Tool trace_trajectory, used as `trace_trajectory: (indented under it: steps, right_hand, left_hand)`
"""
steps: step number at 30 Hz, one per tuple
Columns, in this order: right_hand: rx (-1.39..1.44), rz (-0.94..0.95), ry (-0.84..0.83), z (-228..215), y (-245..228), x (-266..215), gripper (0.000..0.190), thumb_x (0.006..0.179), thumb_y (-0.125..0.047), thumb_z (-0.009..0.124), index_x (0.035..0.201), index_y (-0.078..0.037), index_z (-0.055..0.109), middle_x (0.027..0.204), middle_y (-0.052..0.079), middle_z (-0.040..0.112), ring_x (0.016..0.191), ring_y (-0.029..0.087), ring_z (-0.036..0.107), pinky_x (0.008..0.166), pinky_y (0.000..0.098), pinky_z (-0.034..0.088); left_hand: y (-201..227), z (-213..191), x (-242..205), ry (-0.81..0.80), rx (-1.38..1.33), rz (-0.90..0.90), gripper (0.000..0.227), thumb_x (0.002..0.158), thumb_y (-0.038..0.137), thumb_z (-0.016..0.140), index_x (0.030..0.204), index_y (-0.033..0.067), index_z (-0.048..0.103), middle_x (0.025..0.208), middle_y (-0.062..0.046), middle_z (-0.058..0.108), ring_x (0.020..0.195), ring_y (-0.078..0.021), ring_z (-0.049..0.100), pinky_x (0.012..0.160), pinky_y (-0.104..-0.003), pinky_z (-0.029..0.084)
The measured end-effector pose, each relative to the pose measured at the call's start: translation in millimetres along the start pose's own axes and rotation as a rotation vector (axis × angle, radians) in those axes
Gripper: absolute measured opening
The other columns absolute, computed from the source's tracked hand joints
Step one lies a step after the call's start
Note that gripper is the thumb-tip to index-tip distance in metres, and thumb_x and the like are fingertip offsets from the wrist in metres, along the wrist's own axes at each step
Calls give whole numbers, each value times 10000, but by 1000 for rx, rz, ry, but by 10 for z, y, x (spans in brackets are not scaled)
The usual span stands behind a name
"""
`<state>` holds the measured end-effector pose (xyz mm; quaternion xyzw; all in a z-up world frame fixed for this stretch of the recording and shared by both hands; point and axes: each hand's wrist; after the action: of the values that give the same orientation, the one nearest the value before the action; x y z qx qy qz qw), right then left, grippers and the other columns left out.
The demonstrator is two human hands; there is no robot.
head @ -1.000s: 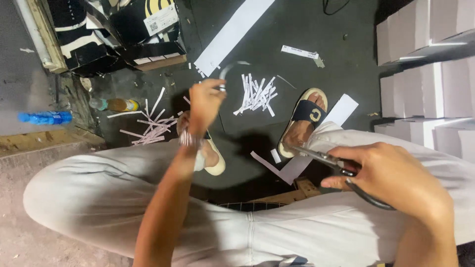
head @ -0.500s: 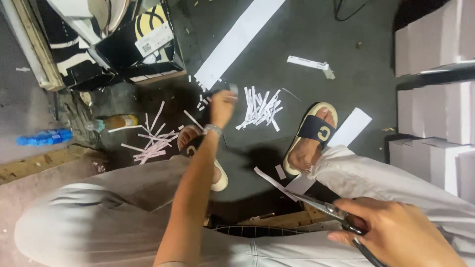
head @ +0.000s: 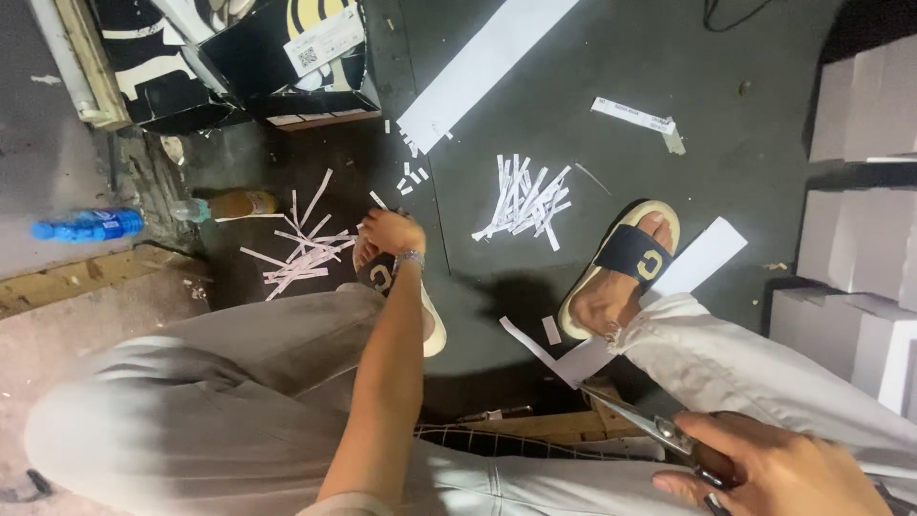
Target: Cutting long thin strips of material into smaller segments using scissors
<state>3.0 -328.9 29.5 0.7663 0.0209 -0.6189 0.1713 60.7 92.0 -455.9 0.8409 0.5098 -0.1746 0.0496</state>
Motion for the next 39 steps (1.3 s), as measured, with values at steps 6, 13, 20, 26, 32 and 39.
trace_trajectory:
  steps: [6, 13, 20, 26, 32, 39]
  right_hand:
    - [54, -17, 25, -22, -10, 5, 588, 713, -955, 646, 1225, -689, 534, 890, -317, 775, 786, -81, 748, 732, 186, 596]
    - [42, -48, 32, -64, -30, -34, 538, 750, -956, 611, 1192, -661, 527, 911, -319, 746, 819, -66, 756, 751, 192, 619]
    - [227, -150, 315, -168, -100, -157, 576, 717, -848, 674, 1177, -511, 592, 754, -155, 785, 707, 84, 772, 733, 280, 589]
    - [884, -212, 649, -584, -420, -527, 328, 859, -446, 738, 1054, -193, 662, 895, 59, 811, 999, 278, 621, 756, 335, 503]
    - [1297, -525, 972, -332, -619, -163, 337, 784, -353, 889, 1010, -188, 701, 811, 11, 779, 833, 213, 766, 796, 366, 563]
    - [1487, -847, 927, -178, -837, -220, 233, 783, -130, 858, 928, -83, 681, 699, 58, 703, 666, 151, 678, 662, 278, 530]
  left_hand:
    - [-32, 67, 201, 40, -263, -125, 448, 845, 330, 799, 1152, 66, 606, 1175, -175, 701, 1150, -347, 580, 950, -484, 442]
    - [27, 93, 289, 7, -260, -219, 447, 793, 439, 871, 1071, 129, 709, 1172, -157, 666, 1017, -283, 670, 974, -483, 434]
    - [346, -378, -88, -114, -1037, 38, 231, 779, -25, 698, 942, 134, 666, 910, -114, 722, 765, -275, 710, 707, -414, 570]
    - [914, -2432, -2022, -406, -1314, 809, 66, 921, 35, 703, 953, 68, 751, 996, -39, 716, 822, -172, 699, 686, -292, 601]
    - [291, -3697, -3298, -637, -1291, 943, 190, 961, 60, 658, 1118, 90, 761, 788, -104, 780, 743, -133, 724, 698, -264, 561]
    - [-245, -3812, -3473, -584, -1370, 966, 261, 971, 28, 665, 1220, 87, 717, 1068, -115, 770, 1051, -151, 713, 949, -367, 584]
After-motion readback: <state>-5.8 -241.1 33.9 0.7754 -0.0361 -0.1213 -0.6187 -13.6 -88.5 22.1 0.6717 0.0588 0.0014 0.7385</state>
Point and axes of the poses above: each hand's wrist, its own x-axis towards the middle knuckle, its own z-axis out of the palm, y = z × x
